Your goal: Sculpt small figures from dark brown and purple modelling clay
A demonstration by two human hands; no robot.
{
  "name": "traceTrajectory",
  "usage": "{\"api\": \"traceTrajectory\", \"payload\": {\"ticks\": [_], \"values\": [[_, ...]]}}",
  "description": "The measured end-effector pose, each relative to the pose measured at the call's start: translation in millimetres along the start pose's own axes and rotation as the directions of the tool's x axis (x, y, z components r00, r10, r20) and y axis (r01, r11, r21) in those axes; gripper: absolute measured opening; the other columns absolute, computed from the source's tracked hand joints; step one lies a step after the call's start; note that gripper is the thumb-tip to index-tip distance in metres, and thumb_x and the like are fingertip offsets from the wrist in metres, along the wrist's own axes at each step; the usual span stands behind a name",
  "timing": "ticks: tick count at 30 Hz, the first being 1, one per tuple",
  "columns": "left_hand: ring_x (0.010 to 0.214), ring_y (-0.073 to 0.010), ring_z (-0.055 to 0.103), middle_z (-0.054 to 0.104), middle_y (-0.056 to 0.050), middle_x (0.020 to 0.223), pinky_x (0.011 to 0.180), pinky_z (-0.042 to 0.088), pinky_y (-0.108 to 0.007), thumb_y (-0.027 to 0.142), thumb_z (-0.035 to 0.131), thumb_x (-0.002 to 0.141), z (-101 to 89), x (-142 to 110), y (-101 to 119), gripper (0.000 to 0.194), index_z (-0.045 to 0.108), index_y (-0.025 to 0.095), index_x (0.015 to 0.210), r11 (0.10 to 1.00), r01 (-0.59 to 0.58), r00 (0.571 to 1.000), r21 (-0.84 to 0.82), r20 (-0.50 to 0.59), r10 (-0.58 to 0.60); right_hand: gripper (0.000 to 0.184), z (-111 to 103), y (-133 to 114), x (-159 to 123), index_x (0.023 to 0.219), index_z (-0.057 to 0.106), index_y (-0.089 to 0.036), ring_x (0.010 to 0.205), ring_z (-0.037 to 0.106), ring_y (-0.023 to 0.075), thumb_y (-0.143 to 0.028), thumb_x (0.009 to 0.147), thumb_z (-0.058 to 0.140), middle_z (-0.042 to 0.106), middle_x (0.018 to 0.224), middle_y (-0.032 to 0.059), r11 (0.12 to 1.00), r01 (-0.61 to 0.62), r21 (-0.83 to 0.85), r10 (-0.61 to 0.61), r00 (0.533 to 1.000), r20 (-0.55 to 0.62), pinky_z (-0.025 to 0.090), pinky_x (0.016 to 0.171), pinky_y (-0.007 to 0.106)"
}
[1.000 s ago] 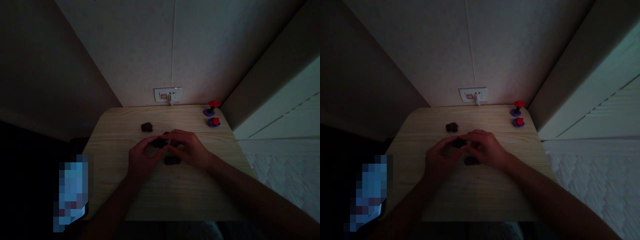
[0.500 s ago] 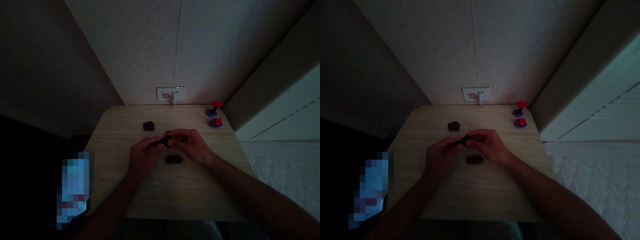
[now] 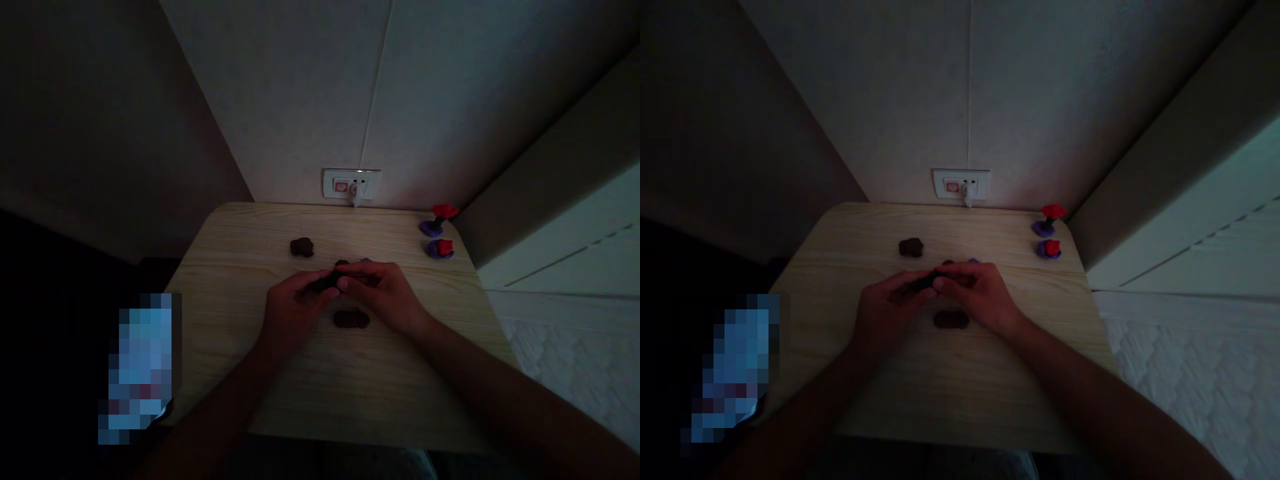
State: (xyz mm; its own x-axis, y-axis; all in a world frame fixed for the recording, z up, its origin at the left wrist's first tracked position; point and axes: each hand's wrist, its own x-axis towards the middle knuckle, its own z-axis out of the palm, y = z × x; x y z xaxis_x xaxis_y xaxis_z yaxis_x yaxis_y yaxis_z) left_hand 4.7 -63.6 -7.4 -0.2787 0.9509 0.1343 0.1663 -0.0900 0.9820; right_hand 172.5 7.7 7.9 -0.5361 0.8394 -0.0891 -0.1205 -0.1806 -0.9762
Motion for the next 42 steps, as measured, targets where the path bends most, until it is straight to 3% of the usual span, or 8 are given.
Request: {"api": "traceTrajectory", "payload": {"ticks": [5,10,15,19,24,28,34,42], "values": [[0.089,-0.0227,0.077,0.081,-0.004,0.098,0.085,0.064,-0.038,0.023,0.079,0.077,-1.3,0.5,4.0,0.023,0.079,0.022,0.100,0.999,0.025,1.000,-0.027,0.012,-0.024,0.027,-0.3,1.2,0.2,0.094,0.081,-0.022,0.063,0.069,0.0127,-0.033,0.071,0.088,0.077,0.076,0.0012,0.999,-0.048,-0.010,0.048,0.999,-0.006,0.060,0.062,0.027],[0.089,-0.0236,0.076,0.081,-0.007,0.096,0.084,0.062,-0.036,0.023,0.076,0.078,-0.7,3.0,10.8,0.019,0.080,0.018,0.095,0.991,0.103,0.995,-0.085,-0.007,-0.104,0.032,1.7,3.2,-0.7,0.097,0.080,-0.022,0.069,0.073,0.0137,-0.031,0.068,0.090,0.080,0.087,0.0025,0.997,-0.065,0.050,0.065,0.998,0.014,0.062,0.067,0.027],[0.076,-0.0199,0.074,0.080,-0.006,0.087,0.072,0.059,-0.030,0.023,0.073,0.078,0.6,4.2,13.1,0.016,0.079,0.016,0.092,0.981,0.157,0.988,-0.111,0.008,-0.157,0.028,3.9,2.0,-1.4,0.093,0.080,-0.022,0.073,0.075,0.0149,-0.028,0.068,0.089,0.080,0.084,0.0016,0.997,-0.056,0.055,0.054,0.998,0.029,0.062,0.072,0.028],[0.069,-0.0167,0.069,0.077,-0.004,0.080,0.064,0.054,-0.026,0.026,0.071,0.081,0.9,3.8,11.7,0.016,0.077,0.016,0.093,0.982,0.164,0.986,-0.095,0.040,-0.161,0.026,5.1,0.1,-1.9,0.089,0.078,-0.020,0.070,0.075,0.0145,-0.028,0.066,0.090,0.079,0.079,0.0011,0.997,-0.057,0.049,0.056,0.998,0.037,0.062,0.069,0.026],[0.073,-0.0160,0.067,0.075,-0.004,0.082,0.066,0.051,-0.026,0.026,0.067,0.086,2.0,2.3,8.6,0.015,0.075,0.017,0.095,0.993,0.119,0.990,-0.017,0.074,-0.117,0.027,6.0,1.9,-0.8,0.081,0.073,-0.018,0.062,0.071,0.0124,-0.030,0.064,0.091,0.074,0.070,-0.0004,0.997,-0.063,0.043,0.063,0.998,-0.001,0.059,0.059,0.023],[0.077,-0.0162,0.069,0.076,-0.004,0.089,0.071,0.054,-0.027,0.030,0.069,0.087,5.2,2.0,7.7,0.020,0.073,0.017,0.101,0.984,0.158,0.985,-0.079,0.089,-0.151,0.030,7.4,2.5,0.8,0.082,0.071,-0.018,0.058,0.069,0.0110,-0.033,0.064,0.090,0.073,0.067,-0.0012,0.999,-0.024,0.024,0.025,0.998,-0.061,0.056,0.055,0.021],[0.090,-0.0185,0.073,0.078,-0.005,0.099,0.085,0.057,-0.030,0.026,0.080,0.076,9.3,6.0,8.3,0.028,0.072,0.017,0.102,0.942,0.197,0.980,-0.271,0.049,-0.191,0.028,10.1,1.7,-0.9,0.085,0.071,-0.019,0.067,0.070,0.0141,-0.039,0.071,0.086,0.073,0.075,0.0006,0.997,0.045,-0.070,-0.055,0.987,-0.148,0.059,0.066,0.027],[0.080,-0.0180,0.072,0.077,-0.004,0.089,0.078,0.058,-0.031,0.024,0.077,0.078,9.4,3.3,12.9,0.019,0.073,0.017,0.095,0.941,0.199,0.978,-0.275,-0.011,-0.210,0.024,9.1,0.6,-3.3,0.093,0.069,-0.020,0.075,0.068,0.0154,-0.038,0.081,0.078,0.070,0.087,0.0030,0.955,0.138,-0.264,-0.154,0.987,-0.040,0.057,0.067,0.028]]}}
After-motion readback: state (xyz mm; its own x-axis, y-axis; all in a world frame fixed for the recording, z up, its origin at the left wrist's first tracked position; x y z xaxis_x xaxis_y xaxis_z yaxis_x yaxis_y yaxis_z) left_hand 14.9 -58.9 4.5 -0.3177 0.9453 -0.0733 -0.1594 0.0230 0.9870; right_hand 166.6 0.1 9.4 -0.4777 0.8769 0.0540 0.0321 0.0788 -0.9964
